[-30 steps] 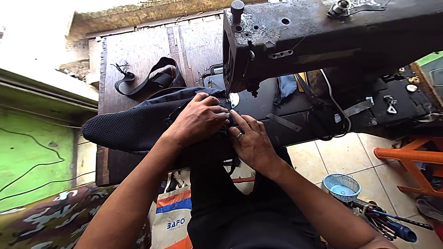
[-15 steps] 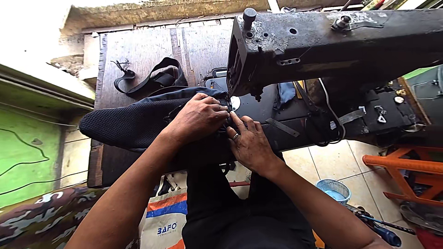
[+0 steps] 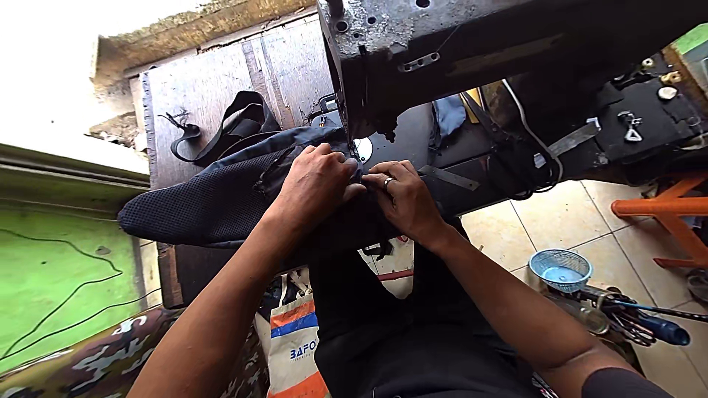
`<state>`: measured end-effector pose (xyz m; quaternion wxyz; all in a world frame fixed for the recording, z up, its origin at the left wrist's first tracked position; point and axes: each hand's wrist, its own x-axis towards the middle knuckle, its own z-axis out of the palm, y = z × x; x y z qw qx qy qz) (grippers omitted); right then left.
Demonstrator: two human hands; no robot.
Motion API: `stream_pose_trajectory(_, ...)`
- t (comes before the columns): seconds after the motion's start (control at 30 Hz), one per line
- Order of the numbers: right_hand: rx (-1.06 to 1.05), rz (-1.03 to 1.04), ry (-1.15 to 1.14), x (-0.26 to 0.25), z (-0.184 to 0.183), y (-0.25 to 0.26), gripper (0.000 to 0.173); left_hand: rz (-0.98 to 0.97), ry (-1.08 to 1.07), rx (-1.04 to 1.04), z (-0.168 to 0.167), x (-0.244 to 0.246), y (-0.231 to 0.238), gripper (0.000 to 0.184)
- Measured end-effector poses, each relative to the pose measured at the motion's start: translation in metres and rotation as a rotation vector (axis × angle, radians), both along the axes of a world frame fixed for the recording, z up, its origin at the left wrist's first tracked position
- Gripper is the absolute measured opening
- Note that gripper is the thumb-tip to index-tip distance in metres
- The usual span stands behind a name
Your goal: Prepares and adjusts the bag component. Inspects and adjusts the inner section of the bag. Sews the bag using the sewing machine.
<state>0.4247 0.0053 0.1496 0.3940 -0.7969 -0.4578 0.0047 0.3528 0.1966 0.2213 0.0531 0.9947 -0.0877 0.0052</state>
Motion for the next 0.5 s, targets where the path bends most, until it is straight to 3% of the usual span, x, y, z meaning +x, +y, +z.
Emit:
stream_pose_trajectory(0.17, 0.031, 0.022, 0.036, 0.004, 0.002, 0.001, 0.027, 0.093, 0.132, -0.019, -0.003, 0.008, -0.009, 0.022)
stream_pose_trajectory(0.37, -0.028, 0.035, -0.062, 0.005, 0.001, 0.003, 0.03, 0.168, 0.117, -0.233, 0.0, 0.004, 0.003, 0.024)
stream_pose_trajectory(0.5, -0.027, 0.012, -0.097, 0.003, 0.0, 0.006, 0.027, 0.184, 0.031, -0.252, -0.002, -0.001, 0.001, 0.023)
